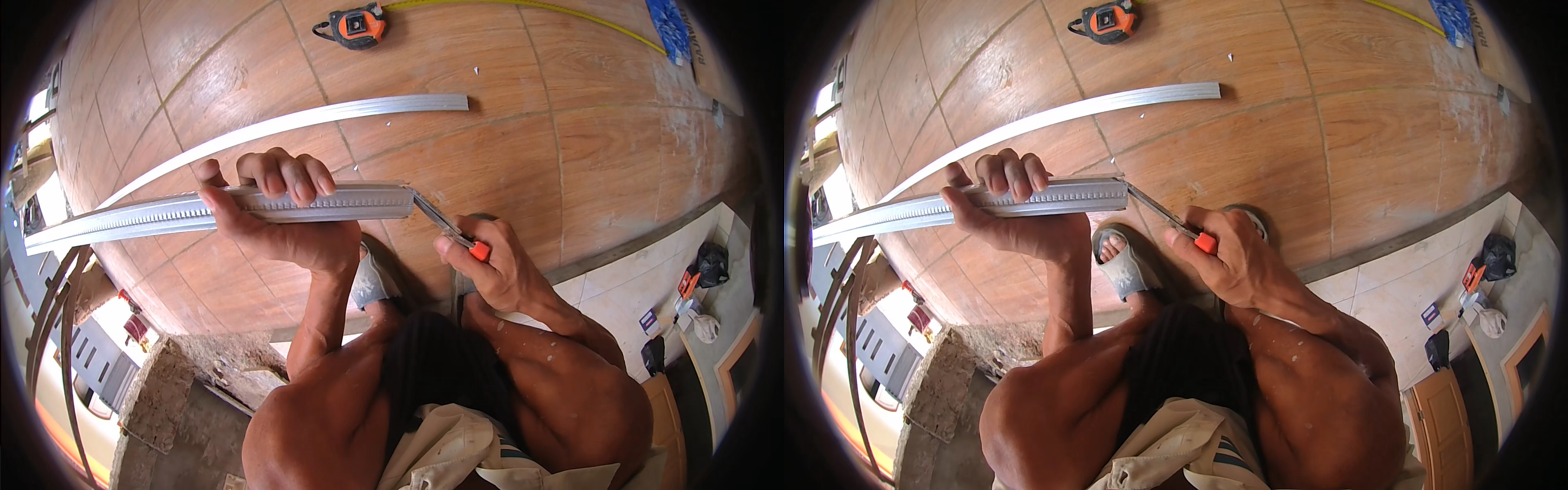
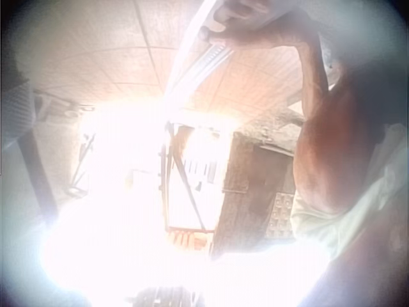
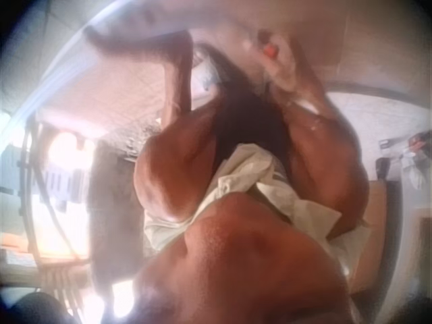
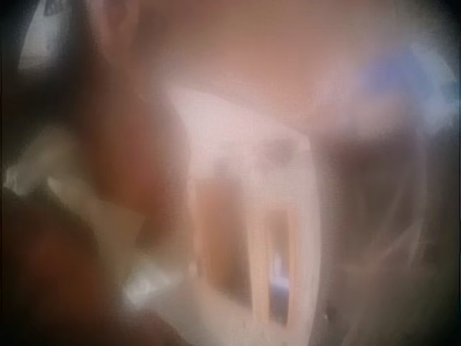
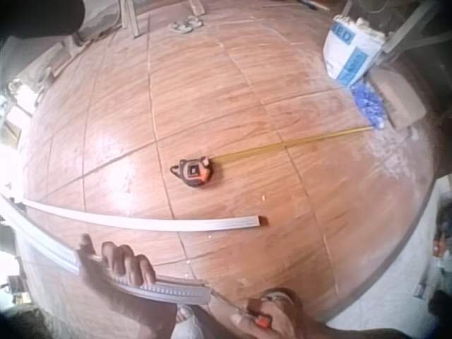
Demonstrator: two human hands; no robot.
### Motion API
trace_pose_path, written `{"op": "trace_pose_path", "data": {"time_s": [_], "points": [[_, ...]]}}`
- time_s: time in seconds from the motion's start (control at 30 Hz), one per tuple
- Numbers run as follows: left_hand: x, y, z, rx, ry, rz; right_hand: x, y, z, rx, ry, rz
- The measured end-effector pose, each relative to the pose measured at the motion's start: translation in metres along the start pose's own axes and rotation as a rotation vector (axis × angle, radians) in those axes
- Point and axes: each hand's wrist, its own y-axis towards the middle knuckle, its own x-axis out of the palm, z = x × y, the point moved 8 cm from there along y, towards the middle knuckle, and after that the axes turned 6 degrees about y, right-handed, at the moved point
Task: The person sits on a tiled floor and uses red-handled tin snips to cut a long, silver metal profile. They hold the profile with their left hand and repeatedly snip along its length to separate sections. A tape measure and other cut pieces are visible on the floor nearby.
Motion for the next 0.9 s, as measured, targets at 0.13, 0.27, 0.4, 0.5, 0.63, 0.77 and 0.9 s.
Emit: {"op": "trace_pose_path", "data": {"time_s": [0.13,0.27,0.4,0.5,0.63,0.77,0.9], "points": [[-0.001,-0.001,-0.002,-0.017,0.012,0.031,-0.001,0.000,0.005,-0.002,0.060,0.035],[-0.004,0.005,-0.002,-0.078,-0.024,0.032,-0.015,-0.004,0.012,0.008,0.133,0.150],[-0.020,0.011,-0.017,-0.244,-0.130,0.106,-0.029,0.005,0.002,-0.196,0.195,0.278],[-0.023,0.009,-0.037,-0.404,-0.282,0.138,-0.033,0.008,0.006,-0.250,0.182,0.301],[-0.019,0.001,-0.056,-0.600,-0.377,0.151,-0.029,0.006,-0.006,-0.325,0.221,0.294],[-0.012,-0.007,-0.073,-0.732,-0.353,0.052,-0.023,-0.001,-0.045,-0.678,0.112,0.248],[0.005,-0.022,-0.081,-0.795,-0.369,-0.001,-0.007,-0.003,-0.058,-0.794,0.085,0.183]]}}
